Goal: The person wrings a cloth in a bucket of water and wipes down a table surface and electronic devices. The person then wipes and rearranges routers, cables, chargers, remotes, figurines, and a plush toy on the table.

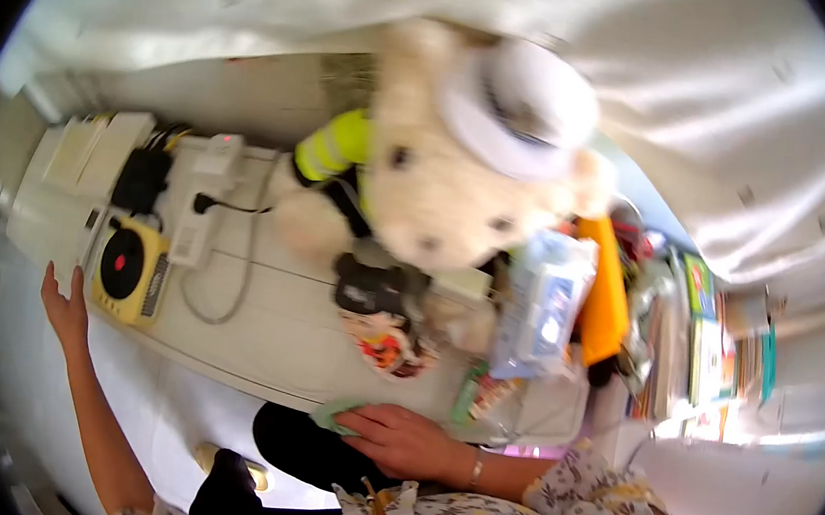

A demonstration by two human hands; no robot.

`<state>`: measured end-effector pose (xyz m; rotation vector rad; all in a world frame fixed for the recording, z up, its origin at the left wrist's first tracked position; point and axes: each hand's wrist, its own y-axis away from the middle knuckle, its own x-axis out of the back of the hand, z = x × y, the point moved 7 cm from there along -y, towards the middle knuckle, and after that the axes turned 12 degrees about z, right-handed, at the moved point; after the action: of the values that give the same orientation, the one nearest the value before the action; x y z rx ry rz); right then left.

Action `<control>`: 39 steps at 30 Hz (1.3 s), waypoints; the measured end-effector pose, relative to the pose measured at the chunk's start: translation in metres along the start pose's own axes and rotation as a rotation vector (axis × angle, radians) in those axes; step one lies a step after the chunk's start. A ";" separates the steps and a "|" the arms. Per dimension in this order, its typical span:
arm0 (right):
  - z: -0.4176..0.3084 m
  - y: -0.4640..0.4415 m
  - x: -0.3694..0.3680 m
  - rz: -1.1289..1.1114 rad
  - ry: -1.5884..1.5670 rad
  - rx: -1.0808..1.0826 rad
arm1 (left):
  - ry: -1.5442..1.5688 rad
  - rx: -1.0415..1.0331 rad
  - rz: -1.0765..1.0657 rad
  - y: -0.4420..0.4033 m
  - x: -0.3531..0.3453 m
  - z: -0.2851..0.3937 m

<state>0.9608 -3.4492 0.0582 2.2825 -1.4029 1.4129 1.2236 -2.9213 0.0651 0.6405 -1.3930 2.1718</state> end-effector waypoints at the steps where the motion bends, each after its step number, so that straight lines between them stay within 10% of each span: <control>1: 0.000 0.001 -0.001 0.030 0.007 -0.028 | 0.126 0.096 -0.048 0.006 0.025 0.075; 5: -0.001 0.000 -0.001 0.065 -0.047 0.016 | 0.811 0.054 -0.440 0.078 0.073 0.305; 9: -0.005 0.011 0.007 0.183 -0.037 0.073 | 0.861 -0.092 -0.944 0.199 0.127 0.495; 17: 0.017 0.017 0.000 0.277 -0.462 -0.185 | 0.573 -0.302 -0.828 0.273 0.103 0.587; 23: 0.021 0.016 -0.019 0.041 -0.358 -0.305 | 0.894 0.160 -1.001 0.274 0.094 0.572; 29: -0.003 0.007 0.002 0.300 -0.298 -0.132 | 1.013 0.207 -0.958 0.208 0.187 0.489; 31: -0.011 0.007 0.004 0.192 0.124 0.041 | 1.175 0.572 -0.903 0.182 0.194 0.414; 36: -0.023 -0.020 0.016 0.088 0.043 0.026 | 1.012 1.090 -0.211 0.092 0.168 0.161; 39: -0.016 -0.018 0.008 0.062 0.046 0.048 | 0.862 1.125 -0.053 0.049 0.128 0.043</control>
<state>0.9652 -3.4358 0.0794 2.2378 -1.4538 1.5230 1.0995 -2.9606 0.1258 -0.0008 0.3322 2.5500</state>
